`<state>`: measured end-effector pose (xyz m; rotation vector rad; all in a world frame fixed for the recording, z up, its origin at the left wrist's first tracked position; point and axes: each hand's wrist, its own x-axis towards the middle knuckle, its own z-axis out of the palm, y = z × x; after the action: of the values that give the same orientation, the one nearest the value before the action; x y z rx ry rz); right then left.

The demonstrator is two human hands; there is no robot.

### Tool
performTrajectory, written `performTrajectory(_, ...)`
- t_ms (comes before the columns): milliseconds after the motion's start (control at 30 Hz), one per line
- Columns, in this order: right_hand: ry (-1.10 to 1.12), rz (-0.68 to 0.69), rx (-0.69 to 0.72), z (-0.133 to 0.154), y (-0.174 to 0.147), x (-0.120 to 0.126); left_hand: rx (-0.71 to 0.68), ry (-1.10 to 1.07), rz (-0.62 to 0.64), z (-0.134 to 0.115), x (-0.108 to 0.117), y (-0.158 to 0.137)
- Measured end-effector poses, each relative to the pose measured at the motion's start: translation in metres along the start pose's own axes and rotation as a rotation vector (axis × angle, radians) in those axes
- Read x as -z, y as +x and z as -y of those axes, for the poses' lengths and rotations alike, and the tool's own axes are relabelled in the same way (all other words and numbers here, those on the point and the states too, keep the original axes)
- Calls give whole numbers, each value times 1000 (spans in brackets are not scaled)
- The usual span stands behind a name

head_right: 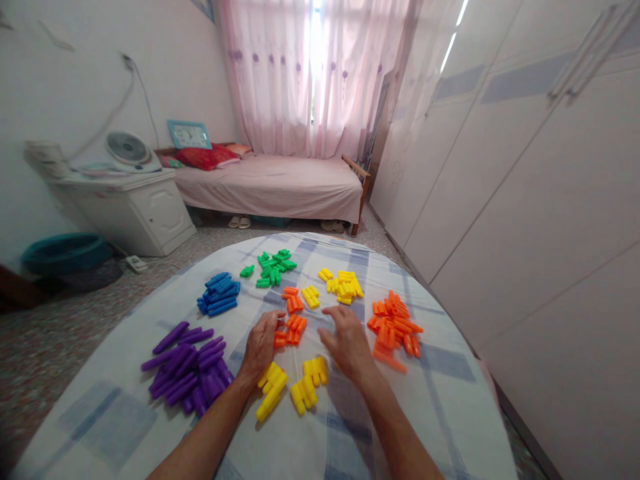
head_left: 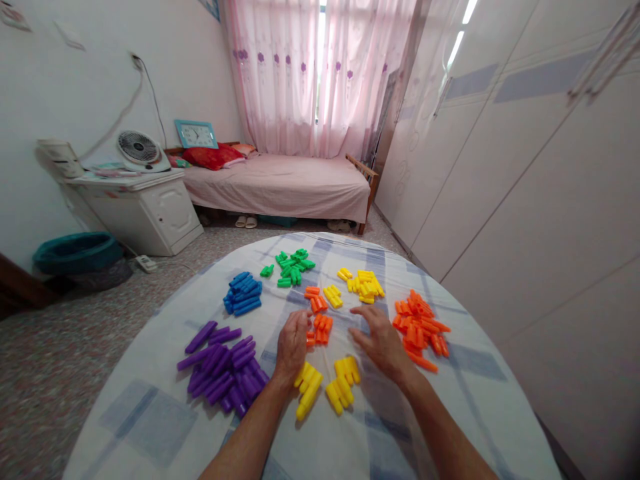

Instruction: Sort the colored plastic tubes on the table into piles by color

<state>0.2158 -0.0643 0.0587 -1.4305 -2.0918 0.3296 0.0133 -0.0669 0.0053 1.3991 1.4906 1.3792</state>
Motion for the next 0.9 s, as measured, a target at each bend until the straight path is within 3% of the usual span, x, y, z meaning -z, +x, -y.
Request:
performTrajectory(100,14,163,69,27,9,-20,10,-23,0,0,0,0)
performTrajectory(233,-108,222,25,40,16,-39,37,-68,3,1,-1,-1)
performTrajectory(467,-126,184,-47,39,10,-45,135,-144,41,-5,-2,-4)
performTrajectory(733,-102,150,-28,39,7,-49,91,-94,31,-8,1,-4)
performTrajectory(900,3,-2,-88,25,-3,-29,138,-99,16,-5,0,-4)
